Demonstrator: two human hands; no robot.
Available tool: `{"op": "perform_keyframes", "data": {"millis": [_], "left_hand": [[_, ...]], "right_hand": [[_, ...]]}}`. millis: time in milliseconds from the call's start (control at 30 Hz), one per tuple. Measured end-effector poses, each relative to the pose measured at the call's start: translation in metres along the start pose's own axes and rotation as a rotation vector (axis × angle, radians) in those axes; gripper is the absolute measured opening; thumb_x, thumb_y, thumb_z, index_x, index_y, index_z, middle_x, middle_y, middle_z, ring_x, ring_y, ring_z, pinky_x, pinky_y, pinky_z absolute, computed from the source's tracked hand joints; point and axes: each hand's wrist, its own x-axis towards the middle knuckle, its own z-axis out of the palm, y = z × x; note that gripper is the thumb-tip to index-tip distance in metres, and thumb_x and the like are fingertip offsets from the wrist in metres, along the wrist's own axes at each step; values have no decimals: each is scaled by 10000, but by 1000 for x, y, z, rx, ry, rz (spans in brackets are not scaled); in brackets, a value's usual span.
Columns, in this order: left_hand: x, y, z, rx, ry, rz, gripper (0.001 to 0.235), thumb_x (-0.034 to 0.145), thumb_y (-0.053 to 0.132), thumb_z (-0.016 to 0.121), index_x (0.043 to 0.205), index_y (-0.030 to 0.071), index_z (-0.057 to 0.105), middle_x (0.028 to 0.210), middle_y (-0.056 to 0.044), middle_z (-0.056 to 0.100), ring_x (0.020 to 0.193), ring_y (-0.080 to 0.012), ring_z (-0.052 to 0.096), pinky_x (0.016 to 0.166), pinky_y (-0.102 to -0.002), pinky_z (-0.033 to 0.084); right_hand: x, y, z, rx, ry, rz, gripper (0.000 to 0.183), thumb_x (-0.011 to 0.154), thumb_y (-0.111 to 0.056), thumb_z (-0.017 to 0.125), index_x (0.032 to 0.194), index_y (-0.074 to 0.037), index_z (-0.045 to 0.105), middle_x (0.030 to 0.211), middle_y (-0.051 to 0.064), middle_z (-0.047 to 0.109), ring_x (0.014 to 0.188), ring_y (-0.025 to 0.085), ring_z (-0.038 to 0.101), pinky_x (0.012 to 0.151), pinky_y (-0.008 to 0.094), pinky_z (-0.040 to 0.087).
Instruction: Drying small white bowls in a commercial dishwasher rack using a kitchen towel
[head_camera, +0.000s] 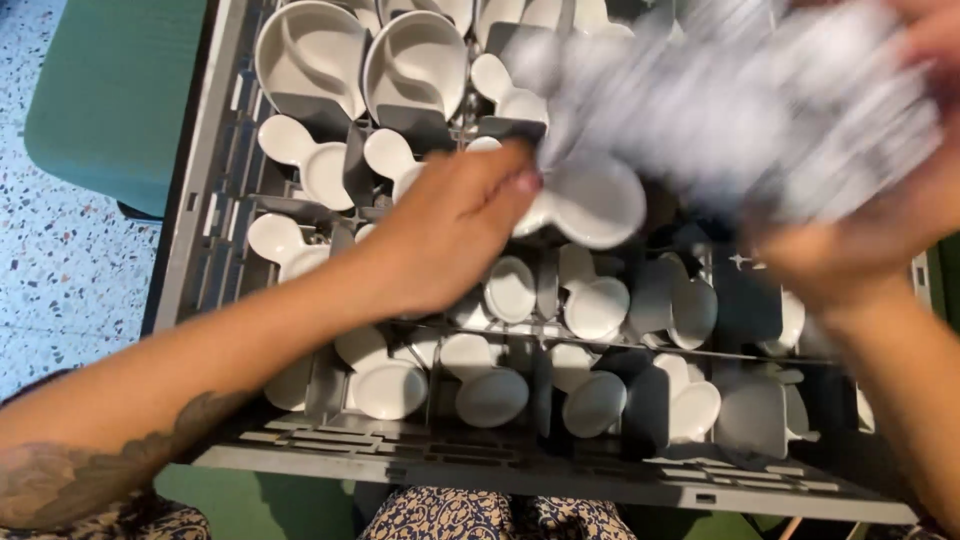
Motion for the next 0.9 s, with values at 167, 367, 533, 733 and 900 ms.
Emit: {"op": "perform_keyframes", "data": {"millis": [167, 367, 533, 733, 900], "left_hand": [[-10, -53, 42, 144, -27, 431, 340, 1003, 30, 602, 671, 20, 678, 552, -54, 608, 431, -168, 589, 491, -246, 563], [-18, -14, 15, -495, -17, 142, 316, 999, 164, 466, 1215, 100, 687, 1259, -138, 747, 1169, -272, 721, 1042, -397, 552], [-20, -11, 11, -644, -88, 284, 278, 1034, 264, 478, 1171, 100, 656, 1166, -84, 706, 1087, -220, 676, 975, -355, 526], [-16, -26, 35, -648, -197, 262, 320, 991, 400, 541, 1102, 130, 671, 1140, -55, 741, 1084, -216, 731, 968, -344, 613], [-33, 20, 18, -758, -316, 147, 296, 1028, 109, 440, 817, 142, 645, 815, -5, 671, 771, -117, 625, 716, -259, 500]], "right_hand": [[-57, 89, 47, -1659, -1369, -1014, 656, 885, -546, 738, 1113, 62, 638, 1192, 334, 687, 1110, 456, 738, 983, 553, 645], [-52, 74, 53, -1731, -1208, -863, 486, 886, -96, 829, 1269, 92, 597, 1290, 261, 687, 1188, 383, 744, 1065, 498, 625], [-61, 75, 88, -1800, -1181, -1141, 248, 873, -30, 810, 1001, 123, 662, 973, 271, 719, 857, 360, 739, 760, 422, 621], [-64, 65, 86, -1804, -1233, -1391, 182, 907, 75, 637, 735, 19, 612, 598, 112, 532, 434, 182, 429, 359, 306, 310], [-77, 48, 102, -1918, -1139, -1206, 366, 974, 48, 339, 626, -21, 429, 572, 96, 363, 472, 243, 280, 441, 371, 196]]}}
